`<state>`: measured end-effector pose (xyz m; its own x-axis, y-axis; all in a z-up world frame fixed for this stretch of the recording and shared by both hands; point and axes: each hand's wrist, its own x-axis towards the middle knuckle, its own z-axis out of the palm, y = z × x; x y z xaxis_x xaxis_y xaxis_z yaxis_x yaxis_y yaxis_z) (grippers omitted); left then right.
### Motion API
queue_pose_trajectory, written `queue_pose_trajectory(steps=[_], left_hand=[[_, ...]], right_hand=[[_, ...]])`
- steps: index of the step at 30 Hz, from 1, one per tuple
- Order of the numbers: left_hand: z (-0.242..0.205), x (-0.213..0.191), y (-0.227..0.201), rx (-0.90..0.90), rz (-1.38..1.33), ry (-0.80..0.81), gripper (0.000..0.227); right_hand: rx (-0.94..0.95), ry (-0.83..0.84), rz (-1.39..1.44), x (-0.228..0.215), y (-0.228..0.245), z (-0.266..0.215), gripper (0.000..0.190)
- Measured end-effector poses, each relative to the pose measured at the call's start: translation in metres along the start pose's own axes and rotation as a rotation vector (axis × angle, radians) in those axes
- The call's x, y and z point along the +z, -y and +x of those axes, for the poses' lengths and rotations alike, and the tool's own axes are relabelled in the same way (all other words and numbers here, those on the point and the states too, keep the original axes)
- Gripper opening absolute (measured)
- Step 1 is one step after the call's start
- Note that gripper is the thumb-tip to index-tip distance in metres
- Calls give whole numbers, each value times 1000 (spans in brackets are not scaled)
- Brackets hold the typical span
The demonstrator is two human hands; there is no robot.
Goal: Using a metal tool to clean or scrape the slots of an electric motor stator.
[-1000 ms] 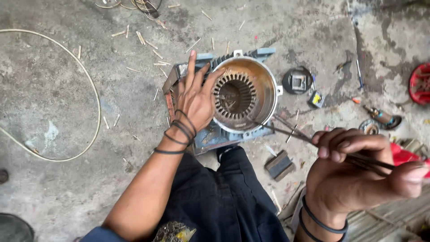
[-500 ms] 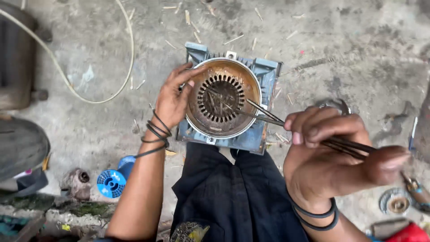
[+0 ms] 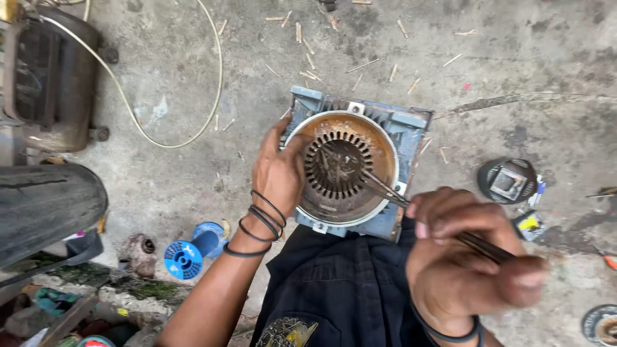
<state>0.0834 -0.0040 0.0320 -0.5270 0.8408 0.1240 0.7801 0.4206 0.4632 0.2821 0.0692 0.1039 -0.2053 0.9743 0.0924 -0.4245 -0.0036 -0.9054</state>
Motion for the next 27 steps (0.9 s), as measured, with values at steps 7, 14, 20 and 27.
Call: queue_pose_trajectory(steps=[7, 14, 20, 27], left_hand=[[-14, -10, 15, -14, 147, 187, 38], [-13, -18, 10, 59, 235, 214, 25], [-5, -21, 9, 47, 276, 314, 35], [-1, -20, 2, 34, 247, 286, 34]], right_hand=[[-31, -88, -27, 2, -1, -3, 64], [16, 3, 84, -6, -13, 12, 67], [70, 18, 157, -2, -18, 24, 67], [37, 45, 129, -4, -32, 51, 66]])
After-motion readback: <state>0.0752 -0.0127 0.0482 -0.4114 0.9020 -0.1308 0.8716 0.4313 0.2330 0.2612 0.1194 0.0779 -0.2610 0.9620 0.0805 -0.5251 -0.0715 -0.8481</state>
